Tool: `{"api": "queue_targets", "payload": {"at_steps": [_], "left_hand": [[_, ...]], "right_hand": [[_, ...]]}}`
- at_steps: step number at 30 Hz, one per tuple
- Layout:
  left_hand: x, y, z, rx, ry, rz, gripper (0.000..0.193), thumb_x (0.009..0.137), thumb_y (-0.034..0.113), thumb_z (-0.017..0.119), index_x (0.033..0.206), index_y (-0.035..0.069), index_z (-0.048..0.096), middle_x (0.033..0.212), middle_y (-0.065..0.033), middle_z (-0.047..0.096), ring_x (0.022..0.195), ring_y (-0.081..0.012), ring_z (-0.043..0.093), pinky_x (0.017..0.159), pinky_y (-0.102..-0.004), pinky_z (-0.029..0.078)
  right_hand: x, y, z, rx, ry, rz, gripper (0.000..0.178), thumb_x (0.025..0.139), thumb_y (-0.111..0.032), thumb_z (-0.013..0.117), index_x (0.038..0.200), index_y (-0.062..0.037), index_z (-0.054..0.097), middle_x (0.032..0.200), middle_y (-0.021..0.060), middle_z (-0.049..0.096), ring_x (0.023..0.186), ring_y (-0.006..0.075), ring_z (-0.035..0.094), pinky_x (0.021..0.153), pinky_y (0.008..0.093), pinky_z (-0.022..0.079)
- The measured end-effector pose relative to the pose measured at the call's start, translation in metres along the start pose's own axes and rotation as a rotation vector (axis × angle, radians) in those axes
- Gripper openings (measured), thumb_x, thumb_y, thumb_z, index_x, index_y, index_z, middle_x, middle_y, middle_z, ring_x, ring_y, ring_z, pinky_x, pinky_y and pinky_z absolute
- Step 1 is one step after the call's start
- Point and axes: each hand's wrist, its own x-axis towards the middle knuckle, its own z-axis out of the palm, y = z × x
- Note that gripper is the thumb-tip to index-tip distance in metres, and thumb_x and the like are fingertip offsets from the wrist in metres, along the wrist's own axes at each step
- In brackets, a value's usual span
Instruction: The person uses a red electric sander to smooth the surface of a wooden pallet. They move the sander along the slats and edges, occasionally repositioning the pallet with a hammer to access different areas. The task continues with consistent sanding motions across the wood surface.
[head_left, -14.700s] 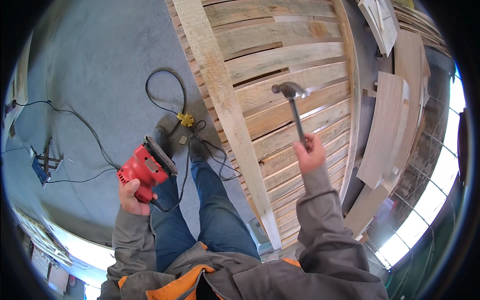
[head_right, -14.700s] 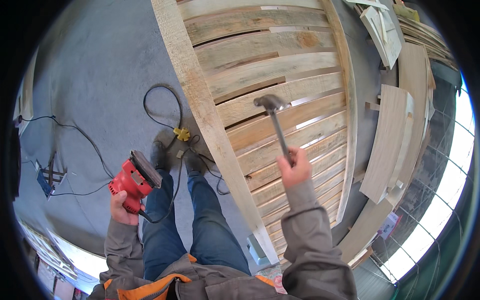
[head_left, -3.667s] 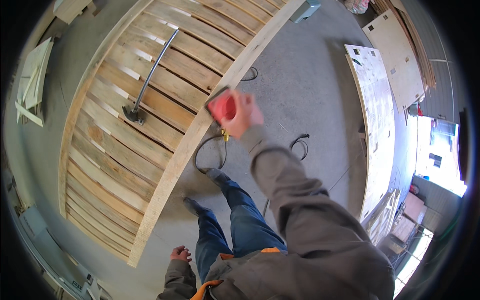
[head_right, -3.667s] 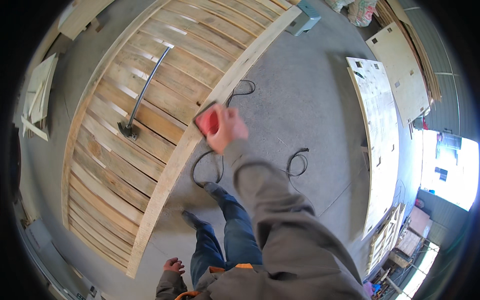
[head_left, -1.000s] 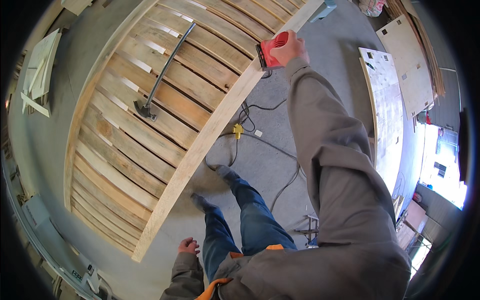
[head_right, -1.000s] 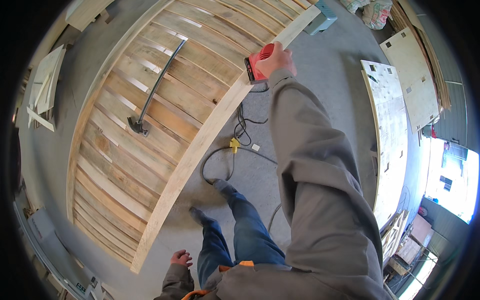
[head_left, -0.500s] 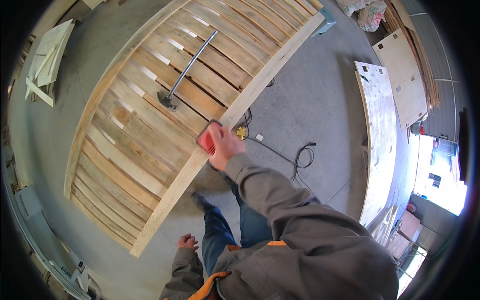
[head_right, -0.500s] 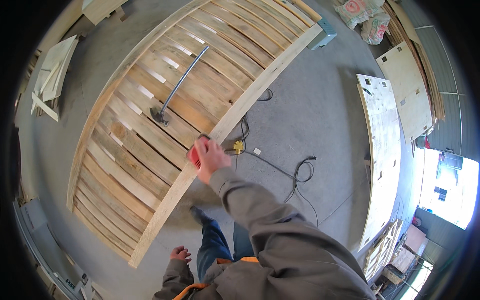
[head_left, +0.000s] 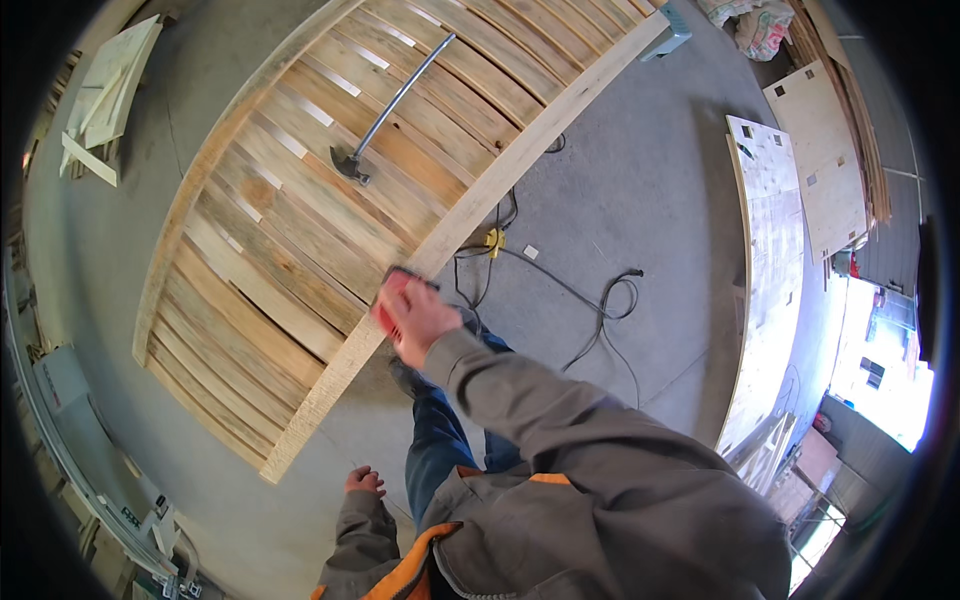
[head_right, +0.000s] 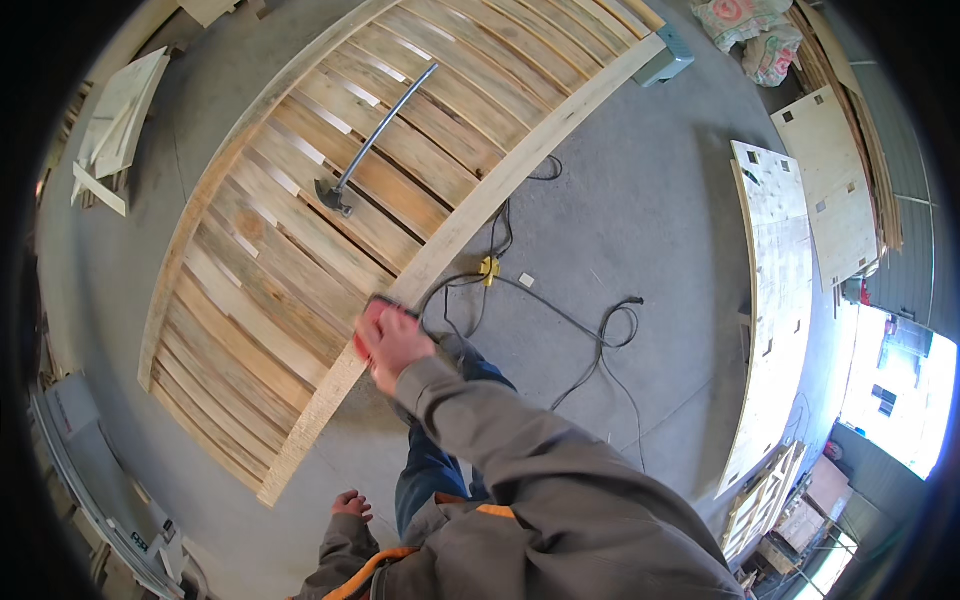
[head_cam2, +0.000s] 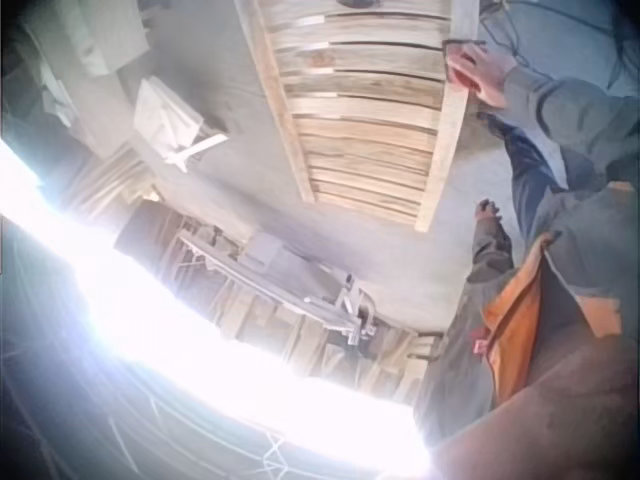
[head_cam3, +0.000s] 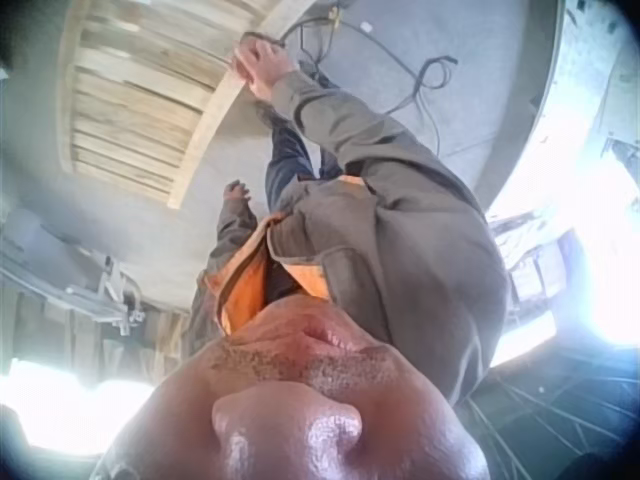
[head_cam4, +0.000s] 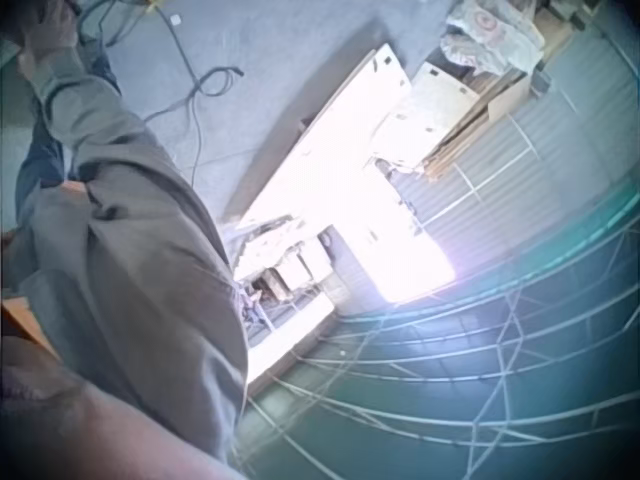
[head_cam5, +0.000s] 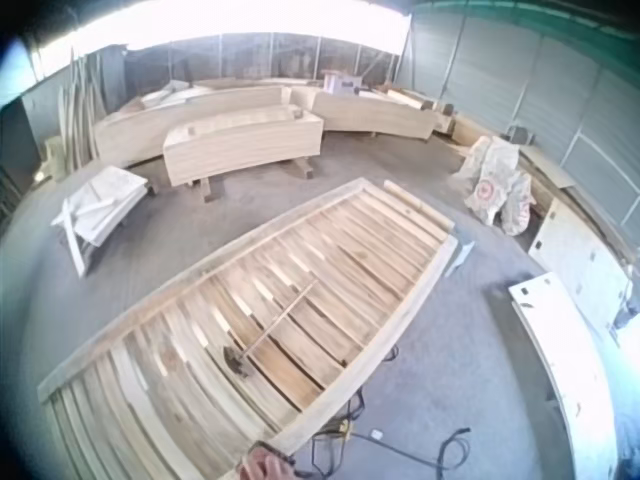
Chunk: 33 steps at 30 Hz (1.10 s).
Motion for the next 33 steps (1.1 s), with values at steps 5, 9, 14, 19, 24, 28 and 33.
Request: {"api": "queue_targets", "payload": {"at_steps": [5,9,14,19,24,28,33], "left_hand": [[-0.019,0.025,0.038,0.043,-0.048,0.013,0.042,0.096,0.007,0.062,0.138,0.002,0.054,0.119,-0.0157,0.067,0.099,-0.0292,0.070,0.076,-0.0453,0.062],[-0.029,0.047,0.071,0.039,-0.090,0.075,0.043,0.095,0.009,0.064,0.137,0.000,0.056,0.117,-0.0155,0.068,0.100,-0.0285,0.070,0.077,-0.0437,0.061],[-0.031,0.052,0.089,0.024,-0.083,0.097,0.043,0.095,0.010,0.065,0.137,0.000,0.057,0.119,-0.0159,0.068,0.098,-0.0275,0.070,0.075,-0.0430,0.061],[-0.034,0.035,0.092,0.029,-0.083,0.087,0.043,0.095,0.010,0.065,0.136,0.001,0.058,0.118,-0.0156,0.069,0.098,-0.0268,0.070,0.075,-0.0424,0.061],[-0.027,0.008,0.093,0.027,-0.099,0.030,0.042,0.095,0.010,0.065,0.136,0.001,0.058,0.117,-0.0153,0.069,0.097,-0.0268,0.070,0.074,-0.0424,0.061],[-0.011,-0.006,0.079,0.018,-0.078,0.012,0.042,0.095,0.010,0.065,0.136,0.001,0.058,0.116,-0.0148,0.069,0.098,-0.0270,0.070,0.073,-0.0428,0.061],[-0.008,-0.001,0.070,-0.055,-0.113,0.096,0.042,0.095,0.010,0.064,0.136,0.002,0.057,0.116,-0.0147,0.069,0.098,-0.0267,0.070,0.073,-0.0426,0.061]], "right_hand": [[0.056,0.078,-0.089,-0.079,0.028,0.233,0.077,0.084,-0.025,0.076,0.151,-0.0253,0.038,0.129,0.0166,0.054,0.114,0.0407,0.061,0.088,0.0517,0.056],[0.099,0.152,-0.140,-0.083,0.187,0.368,0.074,0.082,-0.032,0.078,0.147,-0.0238,0.044,0.131,0.0185,0.056,0.117,0.0409,0.063,0.092,0.0520,0.055],[0.150,0.240,-0.195,-0.162,0.390,0.461,0.076,0.075,-0.036,0.077,0.143,-0.0191,0.048,0.133,0.0195,0.057,0.119,0.0397,0.062,0.096,0.0486,0.054],[0.183,0.333,-0.239,-0.204,0.530,0.404,0.087,0.062,-0.030,0.080,0.142,-0.0141,0.049,0.132,0.0195,0.059,0.120,0.0361,0.059,0.101,0.0443,0.052],[0.171,0.323,-0.219,-0.226,0.486,0.378,0.094,0.062,-0.032,0.082,0.147,-0.0151,0.046,0.134,0.0206,0.057,0.121,0.0362,0.060,0.102,0.0448,0.052],[0.138,0.191,-0.151,-0.229,0.342,0.333,0.077,0.077,-0.039,0.078,0.145,-0.0220,0.046,0.128,0.0228,0.057,0.110,0.0433,0.065,0.093,0.0494,0.055],[0.077,0.082,-0.087,-0.129,0.161,0.238,0.077,0.077,-0.026,0.079,0.144,-0.0229,0.042,0.126,0.0221,0.056,0.109,0.0454,0.064,0.087,0.0554,0.055]]}}
